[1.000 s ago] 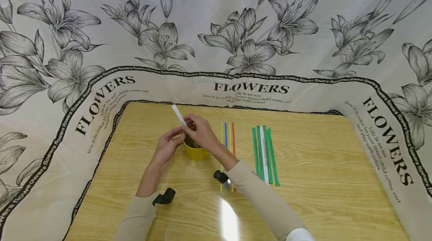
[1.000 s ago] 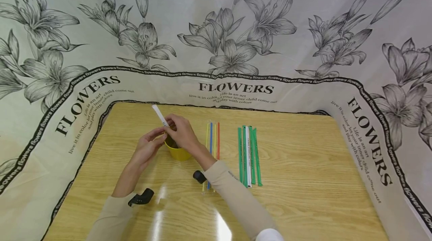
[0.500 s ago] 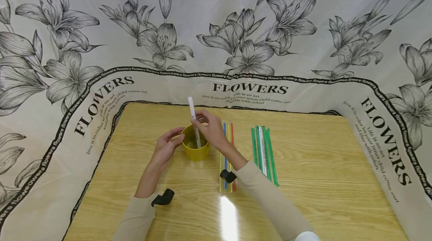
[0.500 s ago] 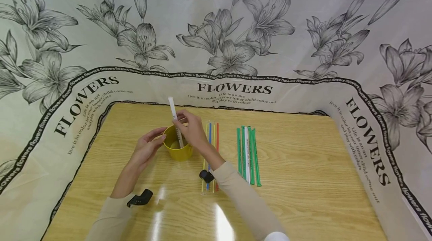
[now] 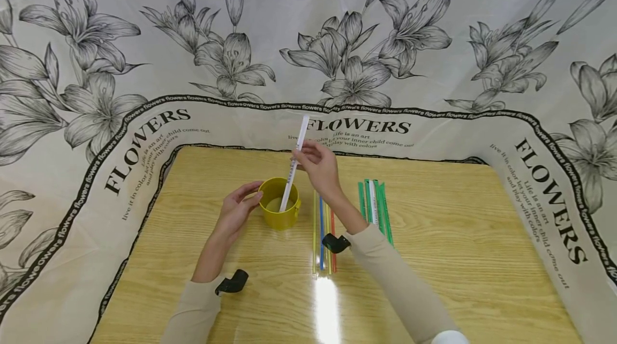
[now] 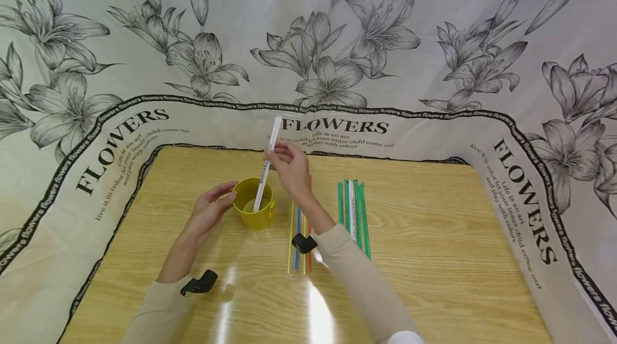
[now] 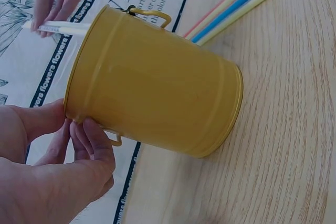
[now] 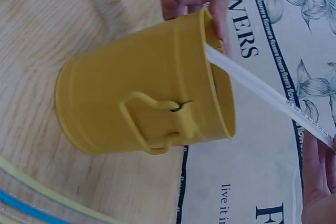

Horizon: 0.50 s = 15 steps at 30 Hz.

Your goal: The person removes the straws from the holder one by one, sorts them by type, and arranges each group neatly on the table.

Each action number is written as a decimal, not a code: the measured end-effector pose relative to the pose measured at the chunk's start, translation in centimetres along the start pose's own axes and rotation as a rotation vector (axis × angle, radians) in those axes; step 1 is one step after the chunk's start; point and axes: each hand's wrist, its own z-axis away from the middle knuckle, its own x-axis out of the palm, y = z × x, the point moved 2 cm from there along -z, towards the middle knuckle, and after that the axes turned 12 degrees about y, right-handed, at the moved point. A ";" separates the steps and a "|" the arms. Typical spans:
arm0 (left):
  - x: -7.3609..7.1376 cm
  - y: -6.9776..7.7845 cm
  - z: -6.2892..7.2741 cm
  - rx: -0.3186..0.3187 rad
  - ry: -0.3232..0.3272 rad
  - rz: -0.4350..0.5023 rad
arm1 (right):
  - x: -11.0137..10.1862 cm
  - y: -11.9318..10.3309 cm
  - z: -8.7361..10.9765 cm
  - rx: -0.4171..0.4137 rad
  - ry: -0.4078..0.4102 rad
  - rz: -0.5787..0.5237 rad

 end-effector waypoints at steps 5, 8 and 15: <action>0.0 0.0 -0.1 -0.004 0.003 -0.003 | -0.7 -0.7 -0.5 0.048 0.058 -0.076; 0.0 0.0 -0.1 -0.007 0.002 -0.003 | -1.1 -1.1 -0.8 0.056 0.080 -0.096; -0.1 -0.1 -0.1 -0.006 -0.012 -0.002 | -2.3 -1.6 -1.1 0.047 0.102 -0.106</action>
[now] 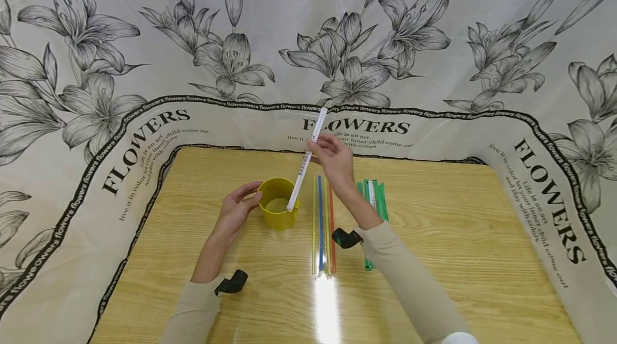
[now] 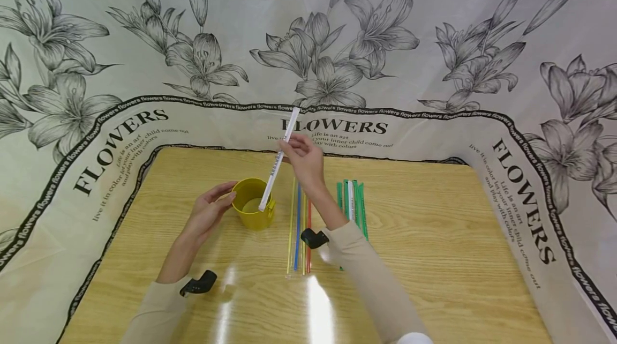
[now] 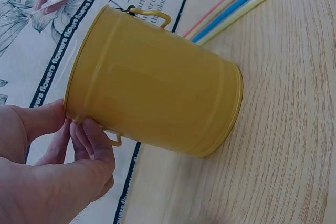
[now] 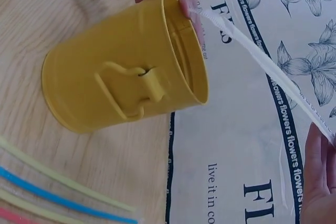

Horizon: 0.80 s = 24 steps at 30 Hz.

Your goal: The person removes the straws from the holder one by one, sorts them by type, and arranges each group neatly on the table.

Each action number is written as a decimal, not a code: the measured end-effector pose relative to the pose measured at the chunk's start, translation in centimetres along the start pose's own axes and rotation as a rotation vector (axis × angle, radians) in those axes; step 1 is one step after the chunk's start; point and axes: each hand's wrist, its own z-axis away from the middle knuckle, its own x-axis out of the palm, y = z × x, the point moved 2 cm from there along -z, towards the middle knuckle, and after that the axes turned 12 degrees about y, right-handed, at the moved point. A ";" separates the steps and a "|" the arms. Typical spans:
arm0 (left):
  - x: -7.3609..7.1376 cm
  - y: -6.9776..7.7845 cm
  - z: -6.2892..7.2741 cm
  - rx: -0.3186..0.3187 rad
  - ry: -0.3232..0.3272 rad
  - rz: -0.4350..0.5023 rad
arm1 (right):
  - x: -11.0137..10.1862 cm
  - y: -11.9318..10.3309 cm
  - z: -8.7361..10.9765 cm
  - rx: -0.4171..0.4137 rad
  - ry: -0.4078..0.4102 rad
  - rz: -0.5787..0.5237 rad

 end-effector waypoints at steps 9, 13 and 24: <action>0.1 0.0 0.1 0.002 -0.002 -0.002 | -2.0 0.0 -0.3 0.014 0.015 0.054; 0.0 0.0 0.1 0.002 0.000 -0.003 | -3.1 0.2 -0.4 0.030 0.025 0.078; -0.1 0.0 0.1 0.012 -0.010 -0.019 | -6.2 0.8 -0.4 0.028 0.033 0.105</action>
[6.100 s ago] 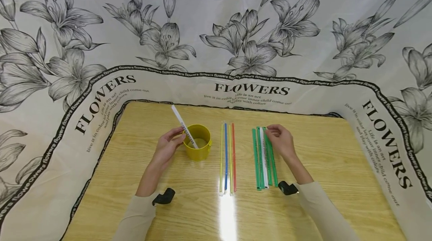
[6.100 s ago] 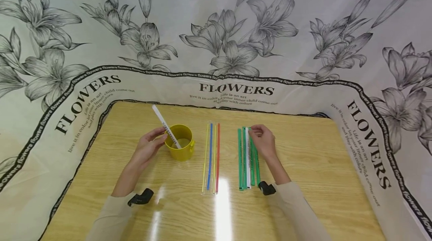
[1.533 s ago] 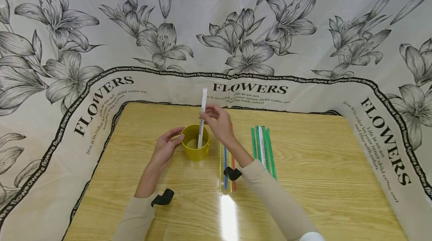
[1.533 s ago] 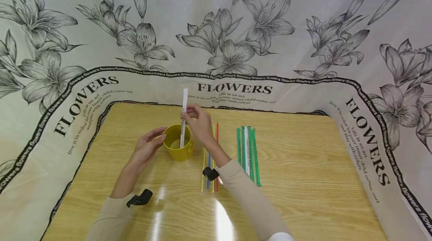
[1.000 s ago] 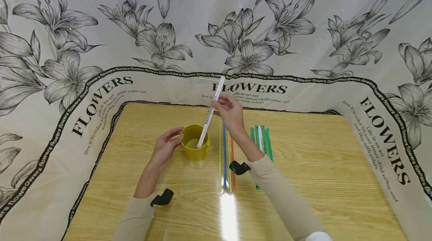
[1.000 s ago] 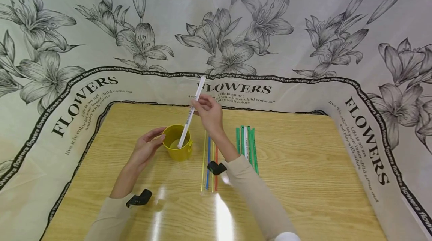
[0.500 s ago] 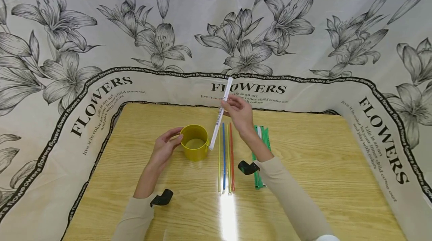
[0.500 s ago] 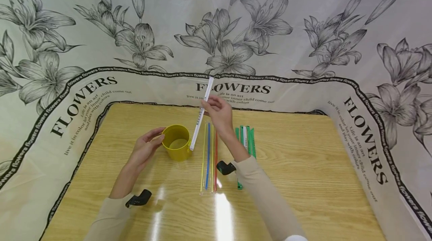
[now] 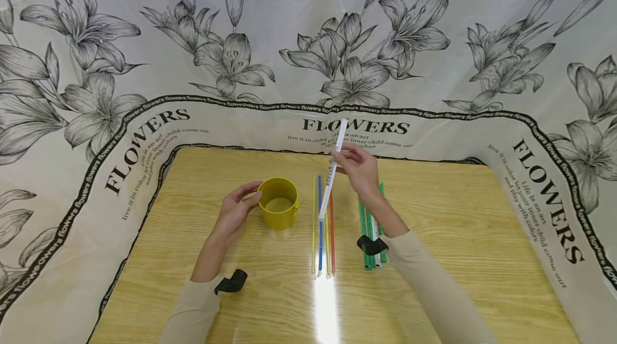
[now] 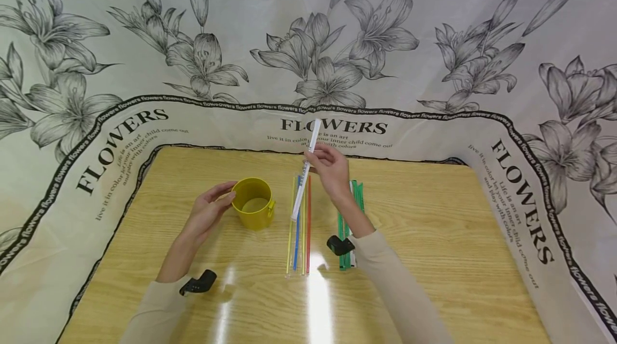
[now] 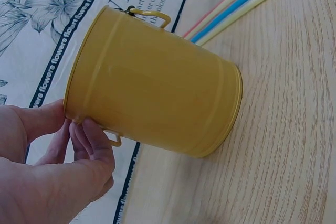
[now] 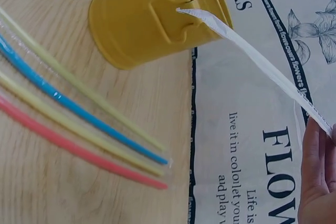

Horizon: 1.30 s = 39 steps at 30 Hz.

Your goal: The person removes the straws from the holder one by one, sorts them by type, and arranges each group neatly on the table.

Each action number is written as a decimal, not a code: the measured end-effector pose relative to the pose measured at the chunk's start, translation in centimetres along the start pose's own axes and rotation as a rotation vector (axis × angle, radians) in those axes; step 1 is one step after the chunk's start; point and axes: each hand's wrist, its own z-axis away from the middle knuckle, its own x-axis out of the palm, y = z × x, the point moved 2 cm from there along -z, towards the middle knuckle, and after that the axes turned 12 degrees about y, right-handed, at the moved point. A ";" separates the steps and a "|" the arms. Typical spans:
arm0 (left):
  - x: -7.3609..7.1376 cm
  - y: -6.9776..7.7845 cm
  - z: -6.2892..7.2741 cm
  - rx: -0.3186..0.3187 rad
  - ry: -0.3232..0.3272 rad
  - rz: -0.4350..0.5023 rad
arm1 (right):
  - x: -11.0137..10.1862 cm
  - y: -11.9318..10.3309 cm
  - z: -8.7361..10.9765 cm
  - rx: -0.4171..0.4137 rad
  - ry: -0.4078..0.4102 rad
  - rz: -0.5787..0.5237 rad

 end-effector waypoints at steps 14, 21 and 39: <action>0.0 -0.1 -0.1 -0.007 0.010 -0.015 | -4.0 0.8 0.3 0.020 0.020 0.104; 0.0 -0.2 -0.2 -0.007 0.013 -0.014 | -5.9 1.4 0.5 0.010 0.027 0.142; -0.1 -0.1 -0.2 -0.006 0.012 -0.013 | -9.5 2.0 1.0 0.035 0.086 0.238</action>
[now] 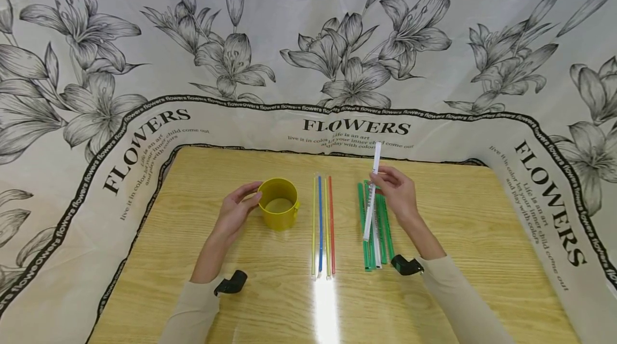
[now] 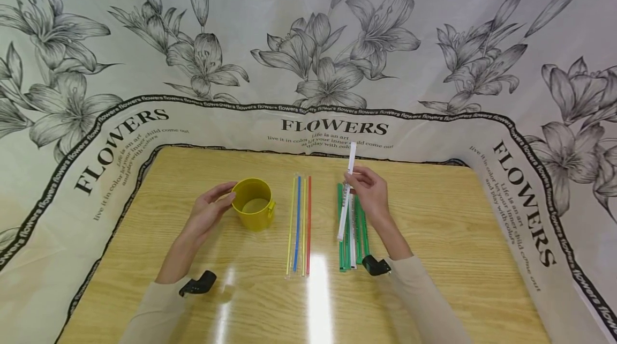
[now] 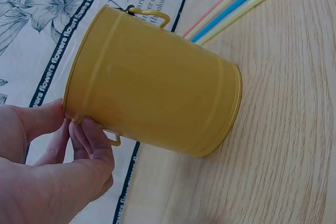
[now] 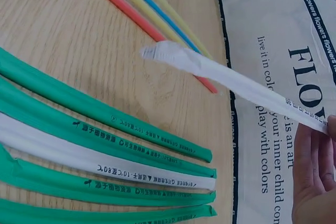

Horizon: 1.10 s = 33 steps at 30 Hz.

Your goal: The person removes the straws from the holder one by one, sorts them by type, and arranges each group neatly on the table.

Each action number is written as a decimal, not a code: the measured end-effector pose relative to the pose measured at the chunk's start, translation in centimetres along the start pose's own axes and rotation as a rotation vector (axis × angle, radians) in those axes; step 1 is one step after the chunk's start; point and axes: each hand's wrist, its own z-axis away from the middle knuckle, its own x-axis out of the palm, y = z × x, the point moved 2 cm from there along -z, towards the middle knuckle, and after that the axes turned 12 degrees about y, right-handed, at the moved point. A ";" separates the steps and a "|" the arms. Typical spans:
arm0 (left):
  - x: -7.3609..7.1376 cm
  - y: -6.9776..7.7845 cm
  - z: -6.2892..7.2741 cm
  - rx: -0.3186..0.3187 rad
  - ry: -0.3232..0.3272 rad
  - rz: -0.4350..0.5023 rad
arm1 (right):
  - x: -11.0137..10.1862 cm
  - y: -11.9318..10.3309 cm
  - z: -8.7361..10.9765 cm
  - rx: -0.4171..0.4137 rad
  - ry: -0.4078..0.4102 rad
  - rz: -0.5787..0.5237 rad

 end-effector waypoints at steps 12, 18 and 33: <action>-0.1 0.0 0.1 0.010 0.003 -0.007 | -2.7 1.8 0.1 0.021 0.023 0.088; 0.0 0.1 0.1 0.011 0.004 0.006 | -4.2 2.5 0.2 0.025 0.038 0.122; 0.0 0.2 0.1 0.015 0.005 -0.010 | -6.9 5.3 0.5 0.040 0.048 0.344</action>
